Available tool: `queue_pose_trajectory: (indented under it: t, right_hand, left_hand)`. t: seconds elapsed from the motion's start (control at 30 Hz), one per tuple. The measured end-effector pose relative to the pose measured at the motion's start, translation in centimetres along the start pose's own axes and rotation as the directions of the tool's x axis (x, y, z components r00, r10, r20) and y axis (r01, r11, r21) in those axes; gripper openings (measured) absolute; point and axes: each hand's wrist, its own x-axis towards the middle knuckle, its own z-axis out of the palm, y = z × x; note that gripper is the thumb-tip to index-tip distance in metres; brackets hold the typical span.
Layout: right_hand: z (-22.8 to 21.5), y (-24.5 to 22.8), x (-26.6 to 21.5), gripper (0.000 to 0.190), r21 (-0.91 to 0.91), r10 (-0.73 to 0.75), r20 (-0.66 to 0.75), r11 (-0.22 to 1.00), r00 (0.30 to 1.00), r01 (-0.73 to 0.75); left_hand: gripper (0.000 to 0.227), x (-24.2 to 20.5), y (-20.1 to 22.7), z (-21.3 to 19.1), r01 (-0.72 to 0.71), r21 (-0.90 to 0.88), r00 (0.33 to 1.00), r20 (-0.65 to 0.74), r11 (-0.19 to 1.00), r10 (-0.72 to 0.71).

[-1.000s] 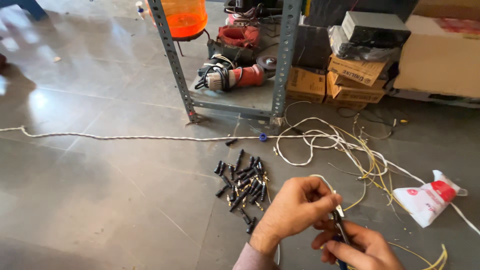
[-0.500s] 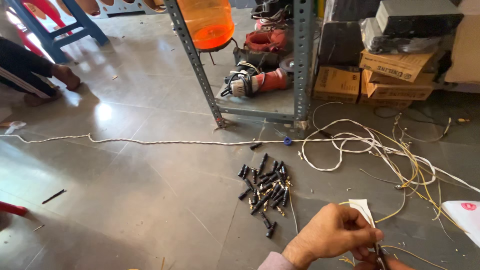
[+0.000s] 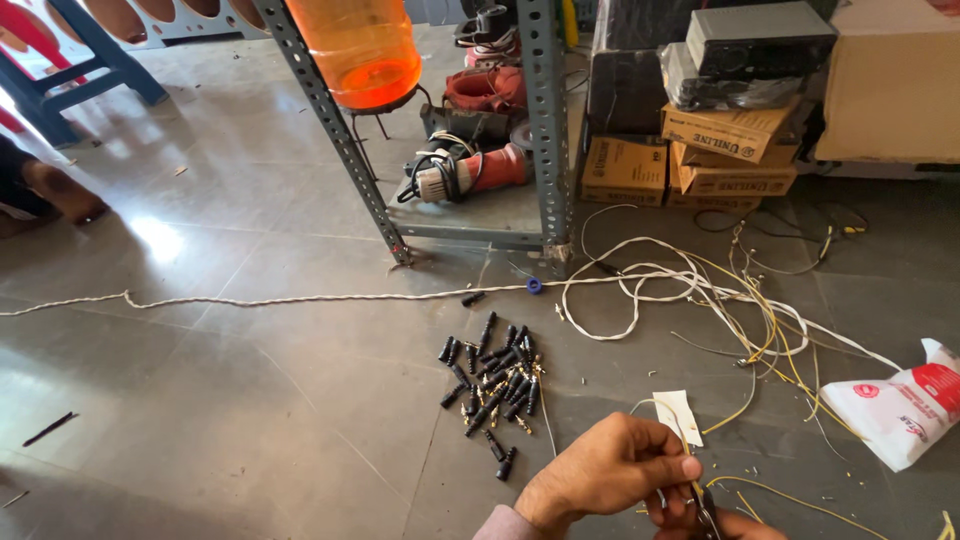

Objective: The person sits on the floor and uses wire strippers to remove the yellow insulation from several thin wires. They hold each wire, strip a section of the coating, and place the stripped wire on the floor among other processed pieces.

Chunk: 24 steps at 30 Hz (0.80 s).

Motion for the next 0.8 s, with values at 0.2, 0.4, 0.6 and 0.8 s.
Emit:
queue_pose_trajectory:
  t: [0.2,0.4,0.6,0.8]
  right_hand:
    - [1.2,-0.5,0.3,0.051,-0.004,-0.003,-0.001,1.0,1.0,0.003]
    - [1.7,-0.8,1.0,0.049,-0.002,-0.007,0.004,1.0,1.0,0.007]
    - [2.4,-0.8,2.0,0.048,0.009,-0.003,0.01,1.0,1.0,0.002]
    - [2.3,-0.7,2.1,0.047,0.024,0.003,0.01,1.0,1.0,-0.003]
  left_hand:
    - [0.022,-0.3,-0.2,-0.4,0.007,-0.045,0.999,0.032,0.999,-0.006]
    - [0.022,-0.2,-0.5,-0.7,0.024,-0.038,0.998,0.051,0.999,-0.022]
    - [0.022,-0.2,-0.5,-0.8,0.043,-0.013,0.998,0.051,0.999,-0.043]
    - [0.023,0.0,-0.6,-0.8,0.05,0.022,0.998,0.049,0.999,-0.051]
